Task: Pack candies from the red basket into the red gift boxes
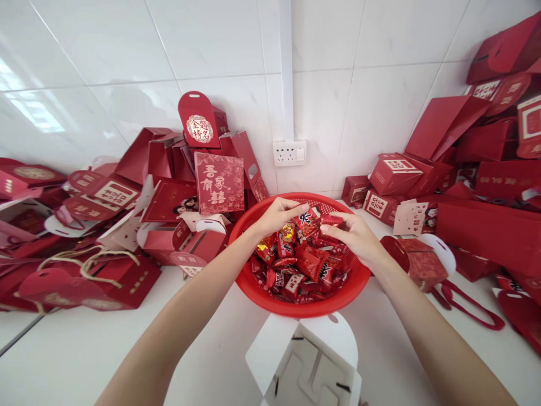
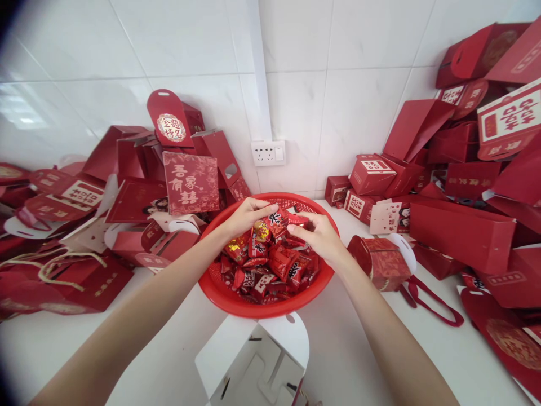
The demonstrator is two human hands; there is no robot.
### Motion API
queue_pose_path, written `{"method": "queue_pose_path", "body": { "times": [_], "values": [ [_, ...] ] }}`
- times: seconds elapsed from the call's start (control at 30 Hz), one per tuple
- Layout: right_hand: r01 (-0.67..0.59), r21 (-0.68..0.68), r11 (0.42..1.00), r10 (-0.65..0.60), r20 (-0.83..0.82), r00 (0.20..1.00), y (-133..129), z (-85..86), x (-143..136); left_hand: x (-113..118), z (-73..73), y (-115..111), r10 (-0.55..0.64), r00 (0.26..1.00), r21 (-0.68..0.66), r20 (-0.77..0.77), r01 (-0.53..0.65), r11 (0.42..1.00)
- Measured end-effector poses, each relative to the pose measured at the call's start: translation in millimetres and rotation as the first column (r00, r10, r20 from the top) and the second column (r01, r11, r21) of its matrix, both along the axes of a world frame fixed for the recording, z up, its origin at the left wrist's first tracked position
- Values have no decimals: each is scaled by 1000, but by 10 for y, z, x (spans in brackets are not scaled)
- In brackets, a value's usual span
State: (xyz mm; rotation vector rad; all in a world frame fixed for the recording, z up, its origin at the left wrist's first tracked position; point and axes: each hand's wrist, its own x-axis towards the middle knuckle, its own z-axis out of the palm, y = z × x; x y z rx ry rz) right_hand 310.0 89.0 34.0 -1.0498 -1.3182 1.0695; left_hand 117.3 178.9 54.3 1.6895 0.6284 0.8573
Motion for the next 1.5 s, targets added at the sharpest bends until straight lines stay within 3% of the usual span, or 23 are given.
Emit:
{"method": "queue_pose_path", "body": {
  "times": [0.13, 0.23, 0.33, 0.5, 0.7, 0.87, 1.03, 1.2, 1.4, 1.5],
  "values": [
    [21, -26, 999, -23, -99, 995, 16, 18, -8, -13, -9, 31, 20, 1000, 81, 8, -20, 997],
    [85, -74, 994, -100, -234, 967, 53, 22, 4, -11, -7, 42, 87, 996, 110, 30, -90, 990],
    [141, -111, 984, -166, -259, 952, 78, 16, 16, 19, -4, 31, 113, 990, 104, 90, -122, 987],
    [37, -148, 988, -72, -239, 968, 50, 38, 8, 112, -8, -34, 95, 987, 76, 129, -105, 992],
    [72, -87, 994, -97, -324, 941, 53, 46, 31, 213, 51, -65, 27, 997, 40, 69, -29, 999],
    [154, 2, 988, -148, -257, 955, 58, 15, 54, 299, 102, -14, -88, 989, -135, 120, 104, 985],
    [196, 49, 979, -180, -228, 957, 45, 12, 44, 313, 24, 5, -44, 985, -198, 169, 77, 977],
    [229, 30, 973, -211, -286, 935, 62, 12, 35, 256, -48, 7, -42, 997, -153, 66, 52, 987],
    [140, -57, 988, -150, -233, 961, 66, 2, 22, 237, 21, -36, -8, 997, -26, 80, 10, 1000],
    [136, -57, 989, -144, -182, 973, 49, 10, 24, 229, 26, -44, -47, 997, -23, 64, 49, 999]
  ]
}}
